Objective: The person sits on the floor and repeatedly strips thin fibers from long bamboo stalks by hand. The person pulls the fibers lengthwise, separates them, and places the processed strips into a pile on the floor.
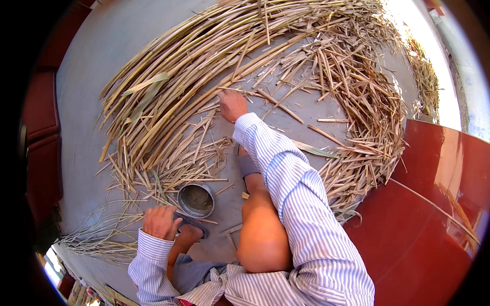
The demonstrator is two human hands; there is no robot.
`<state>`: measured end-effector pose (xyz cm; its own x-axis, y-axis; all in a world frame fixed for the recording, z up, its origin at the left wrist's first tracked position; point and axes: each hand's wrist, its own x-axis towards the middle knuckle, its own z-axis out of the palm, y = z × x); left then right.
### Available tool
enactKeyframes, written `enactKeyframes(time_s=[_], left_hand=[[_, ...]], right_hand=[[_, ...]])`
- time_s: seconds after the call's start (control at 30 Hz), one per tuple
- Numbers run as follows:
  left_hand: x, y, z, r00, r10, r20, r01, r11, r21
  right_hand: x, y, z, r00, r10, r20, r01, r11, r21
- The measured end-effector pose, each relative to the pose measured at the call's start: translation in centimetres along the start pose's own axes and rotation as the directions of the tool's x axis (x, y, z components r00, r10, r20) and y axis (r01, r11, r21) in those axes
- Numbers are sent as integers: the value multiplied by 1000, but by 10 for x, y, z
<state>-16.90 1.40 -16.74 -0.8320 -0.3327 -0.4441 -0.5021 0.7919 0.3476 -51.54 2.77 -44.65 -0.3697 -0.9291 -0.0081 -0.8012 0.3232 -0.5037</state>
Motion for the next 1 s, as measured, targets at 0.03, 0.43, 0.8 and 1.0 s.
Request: enactKeyframes(time_s=[0.03, 0.43, 0.8, 1.0], left_hand=[[-1, -1, -1, 1000, -20, 20, 20, 1000, 1], [-18, 3, -12, 998, -18, -64, 15, 999, -41], [-26, -14, -80, 680, 78, -729, 193, 940, 281], [-36, -18, -113, 657, 167, -735, 220, 890, 399]], right_hand=[[9, -4, 11, 996, -70, -47, 68, 997, -34], [-3, -7, 19, 990, -94, 105, 131, 892, -433], [9, -119, -173, 832, -527, -175, 469, 835, -288], [-23, -215, -244, 746, -651, -139, 623, 757, -197]])
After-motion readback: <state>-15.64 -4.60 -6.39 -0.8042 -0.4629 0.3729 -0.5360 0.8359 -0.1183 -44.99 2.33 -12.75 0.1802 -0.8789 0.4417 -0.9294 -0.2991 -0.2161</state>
